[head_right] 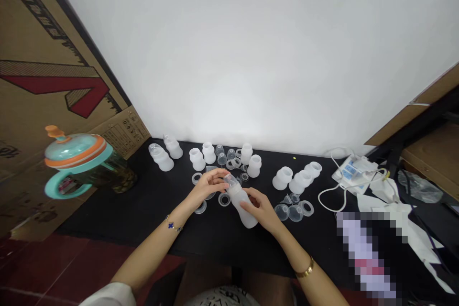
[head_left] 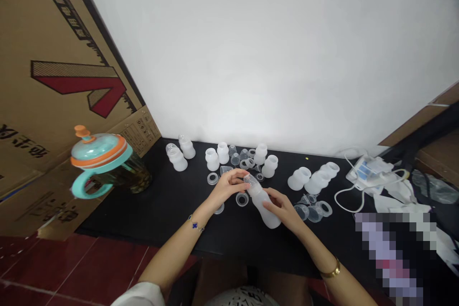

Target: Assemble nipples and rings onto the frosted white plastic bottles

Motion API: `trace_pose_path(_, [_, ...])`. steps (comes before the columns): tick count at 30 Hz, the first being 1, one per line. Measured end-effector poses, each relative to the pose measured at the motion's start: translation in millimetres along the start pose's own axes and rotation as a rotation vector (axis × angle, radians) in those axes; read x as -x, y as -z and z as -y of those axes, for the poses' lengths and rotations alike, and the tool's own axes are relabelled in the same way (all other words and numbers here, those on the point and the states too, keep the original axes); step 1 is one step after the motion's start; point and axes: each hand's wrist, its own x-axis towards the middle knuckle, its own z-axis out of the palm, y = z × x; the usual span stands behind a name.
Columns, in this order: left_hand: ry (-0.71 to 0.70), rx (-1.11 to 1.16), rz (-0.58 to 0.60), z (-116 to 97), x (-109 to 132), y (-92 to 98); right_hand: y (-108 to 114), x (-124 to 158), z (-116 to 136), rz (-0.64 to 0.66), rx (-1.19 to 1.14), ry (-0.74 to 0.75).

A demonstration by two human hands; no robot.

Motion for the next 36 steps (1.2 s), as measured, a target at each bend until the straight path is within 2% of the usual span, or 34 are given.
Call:
trace_pose_path(18, [-0.005, -0.029, 0.003, 1.2, -0.9, 1.4, 2.3, 0.3, 2.1, 0.055, 0.072, 0.03])
trace_pose_path(36, [-0.018, -0.018, -0.011, 6.7, -1.0, -0.4, 1.2, 0.7, 6.1, 0.008, 0.106, 0.045])
